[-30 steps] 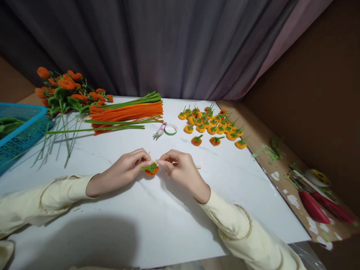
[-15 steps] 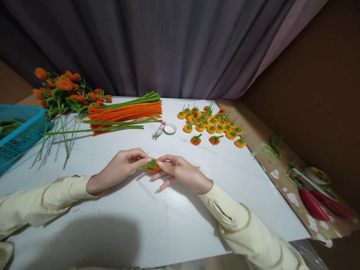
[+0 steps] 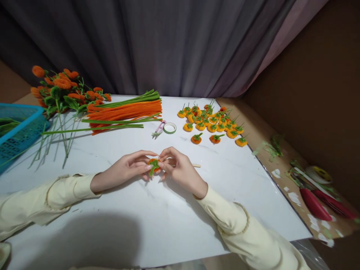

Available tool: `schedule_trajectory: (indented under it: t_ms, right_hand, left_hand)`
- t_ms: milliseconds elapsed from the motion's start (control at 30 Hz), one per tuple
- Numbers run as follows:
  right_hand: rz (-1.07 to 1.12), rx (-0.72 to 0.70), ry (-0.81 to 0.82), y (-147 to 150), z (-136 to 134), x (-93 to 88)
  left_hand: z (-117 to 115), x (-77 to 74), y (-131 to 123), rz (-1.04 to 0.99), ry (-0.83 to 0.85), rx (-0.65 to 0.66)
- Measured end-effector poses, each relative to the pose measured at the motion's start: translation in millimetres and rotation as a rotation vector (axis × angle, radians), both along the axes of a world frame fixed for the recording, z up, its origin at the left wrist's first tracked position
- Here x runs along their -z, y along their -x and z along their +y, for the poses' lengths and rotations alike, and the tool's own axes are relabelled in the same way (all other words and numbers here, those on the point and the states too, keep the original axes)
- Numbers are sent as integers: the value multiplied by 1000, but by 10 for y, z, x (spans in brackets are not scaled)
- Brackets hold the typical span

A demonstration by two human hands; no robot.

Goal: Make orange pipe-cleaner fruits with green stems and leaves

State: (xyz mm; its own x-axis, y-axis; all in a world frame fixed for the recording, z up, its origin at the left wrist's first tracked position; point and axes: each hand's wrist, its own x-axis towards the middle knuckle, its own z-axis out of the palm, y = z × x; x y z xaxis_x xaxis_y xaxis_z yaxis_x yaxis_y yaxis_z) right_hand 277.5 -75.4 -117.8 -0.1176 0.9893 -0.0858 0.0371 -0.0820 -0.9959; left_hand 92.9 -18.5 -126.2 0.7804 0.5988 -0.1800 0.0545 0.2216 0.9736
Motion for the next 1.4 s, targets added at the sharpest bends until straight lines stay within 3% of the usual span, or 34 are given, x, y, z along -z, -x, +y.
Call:
schedule_trajectory:
  t_ms: [167, 400, 633, 733, 1167, 1400]
  right_hand:
    - [-216, 23, -167, -6, -26, 8]
    - [-410, -27, -258, -12, -20, 1]
    - [-549, -96, -377, -32, -26, -13]
    - [-589, -113, -468, -19, -32, 6]
    - [-466, -31, -481, 90, -46, 61]
    - [-218, -21, -277, 42, -44, 1]
  left_hand:
    - [-25, 21, 10, 10, -102, -60]
    - [-54, 41, 26, 35, -193, -11]
    - [-91, 7, 48, 120, -576, -16]
    - [-104, 1, 53, 112, -600, -25]
    - [-93, 26, 23, 51, -153, -55]
    - [117, -4, 41, -177, 425, 220]
